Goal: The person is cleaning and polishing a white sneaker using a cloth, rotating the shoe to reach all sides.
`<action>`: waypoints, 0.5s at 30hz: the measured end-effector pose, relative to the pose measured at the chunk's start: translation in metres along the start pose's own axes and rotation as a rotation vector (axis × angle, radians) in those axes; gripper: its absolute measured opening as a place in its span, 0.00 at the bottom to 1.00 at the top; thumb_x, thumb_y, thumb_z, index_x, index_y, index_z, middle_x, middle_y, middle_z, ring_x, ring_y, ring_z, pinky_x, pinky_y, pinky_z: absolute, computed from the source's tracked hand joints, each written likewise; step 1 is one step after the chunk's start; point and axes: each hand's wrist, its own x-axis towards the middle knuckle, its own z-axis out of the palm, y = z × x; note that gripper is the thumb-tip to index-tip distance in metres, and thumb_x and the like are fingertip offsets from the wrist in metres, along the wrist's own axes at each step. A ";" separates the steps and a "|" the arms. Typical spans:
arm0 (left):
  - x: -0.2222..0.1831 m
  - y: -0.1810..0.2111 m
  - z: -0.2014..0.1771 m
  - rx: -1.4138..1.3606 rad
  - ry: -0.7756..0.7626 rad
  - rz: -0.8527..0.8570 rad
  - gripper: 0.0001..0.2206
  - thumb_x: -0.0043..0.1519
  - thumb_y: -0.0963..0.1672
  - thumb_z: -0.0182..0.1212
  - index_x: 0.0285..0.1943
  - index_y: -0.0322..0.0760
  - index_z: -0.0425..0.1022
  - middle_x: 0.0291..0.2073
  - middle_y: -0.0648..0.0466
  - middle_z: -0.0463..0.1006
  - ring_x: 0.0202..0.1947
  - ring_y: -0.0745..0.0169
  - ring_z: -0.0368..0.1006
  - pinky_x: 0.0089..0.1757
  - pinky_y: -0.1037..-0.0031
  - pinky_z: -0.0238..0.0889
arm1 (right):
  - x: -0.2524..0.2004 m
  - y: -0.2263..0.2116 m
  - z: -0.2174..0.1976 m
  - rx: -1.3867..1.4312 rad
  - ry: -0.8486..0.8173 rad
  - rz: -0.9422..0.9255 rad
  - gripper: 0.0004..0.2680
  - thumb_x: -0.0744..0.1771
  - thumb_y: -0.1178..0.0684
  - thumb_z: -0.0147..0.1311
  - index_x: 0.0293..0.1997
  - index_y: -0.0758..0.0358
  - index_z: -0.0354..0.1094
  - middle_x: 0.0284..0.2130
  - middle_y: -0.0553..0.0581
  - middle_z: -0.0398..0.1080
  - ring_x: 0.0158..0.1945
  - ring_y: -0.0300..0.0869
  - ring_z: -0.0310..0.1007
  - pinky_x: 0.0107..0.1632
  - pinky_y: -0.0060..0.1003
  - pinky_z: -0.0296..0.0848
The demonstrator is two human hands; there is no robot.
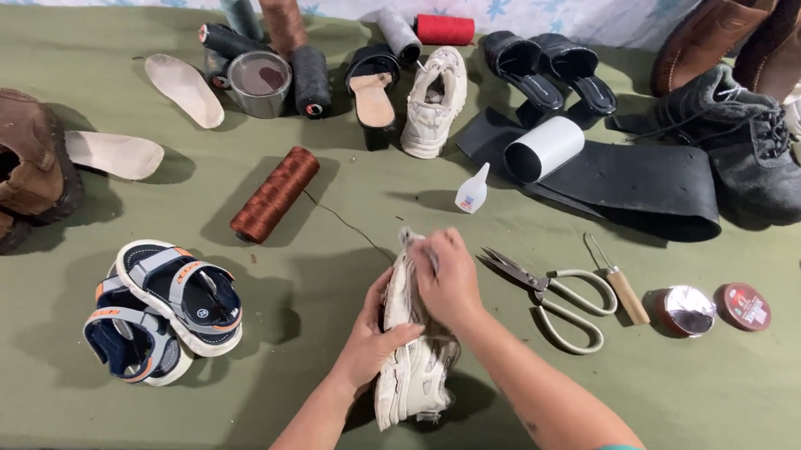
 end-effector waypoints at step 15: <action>0.009 -0.013 -0.010 -0.082 -0.003 0.016 0.43 0.51 0.39 0.70 0.78 0.55 0.56 0.58 0.48 0.73 0.54 0.51 0.75 0.53 0.59 0.72 | -0.020 0.005 -0.002 0.066 0.008 -0.291 0.04 0.66 0.60 0.49 0.37 0.54 0.68 0.34 0.53 0.66 0.40 0.47 0.65 0.42 0.43 0.65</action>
